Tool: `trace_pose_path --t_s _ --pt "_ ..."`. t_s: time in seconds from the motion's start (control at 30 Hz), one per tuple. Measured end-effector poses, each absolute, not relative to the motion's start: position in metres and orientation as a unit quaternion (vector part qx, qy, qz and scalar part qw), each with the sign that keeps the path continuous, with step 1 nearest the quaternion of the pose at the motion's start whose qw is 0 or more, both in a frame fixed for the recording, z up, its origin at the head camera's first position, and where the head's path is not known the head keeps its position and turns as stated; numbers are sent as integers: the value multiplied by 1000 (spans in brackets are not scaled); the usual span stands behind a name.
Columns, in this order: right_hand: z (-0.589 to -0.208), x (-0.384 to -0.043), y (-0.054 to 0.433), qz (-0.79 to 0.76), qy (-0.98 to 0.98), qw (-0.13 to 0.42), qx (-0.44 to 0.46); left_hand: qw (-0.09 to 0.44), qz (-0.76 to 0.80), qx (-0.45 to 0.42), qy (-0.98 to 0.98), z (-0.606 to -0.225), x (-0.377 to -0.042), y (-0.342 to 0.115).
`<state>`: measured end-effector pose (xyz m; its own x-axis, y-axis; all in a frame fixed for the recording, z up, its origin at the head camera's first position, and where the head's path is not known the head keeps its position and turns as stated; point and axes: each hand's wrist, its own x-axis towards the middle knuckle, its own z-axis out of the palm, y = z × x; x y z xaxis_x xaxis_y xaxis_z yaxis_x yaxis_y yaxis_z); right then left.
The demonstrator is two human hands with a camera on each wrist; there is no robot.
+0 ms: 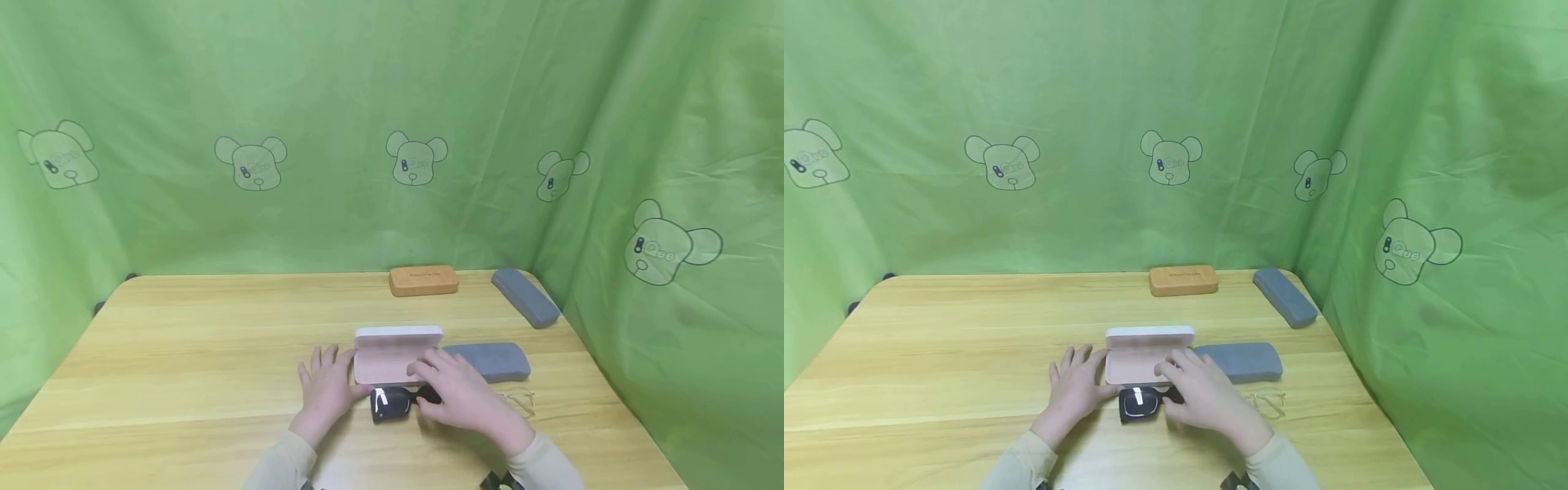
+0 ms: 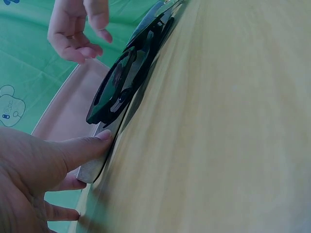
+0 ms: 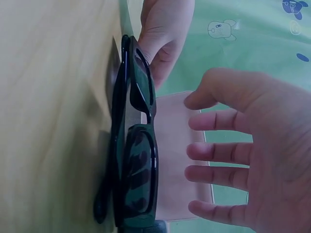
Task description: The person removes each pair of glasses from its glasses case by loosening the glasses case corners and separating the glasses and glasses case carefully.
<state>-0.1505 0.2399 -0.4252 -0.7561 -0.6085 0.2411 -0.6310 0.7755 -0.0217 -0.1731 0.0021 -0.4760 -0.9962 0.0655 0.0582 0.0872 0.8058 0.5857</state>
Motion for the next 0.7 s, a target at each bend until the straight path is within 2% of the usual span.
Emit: trace_pose_path --t_s 0.7 --pt "-403 -184 235 58 -919 188 342 25 -311 -44 -949 -474 -173 2"
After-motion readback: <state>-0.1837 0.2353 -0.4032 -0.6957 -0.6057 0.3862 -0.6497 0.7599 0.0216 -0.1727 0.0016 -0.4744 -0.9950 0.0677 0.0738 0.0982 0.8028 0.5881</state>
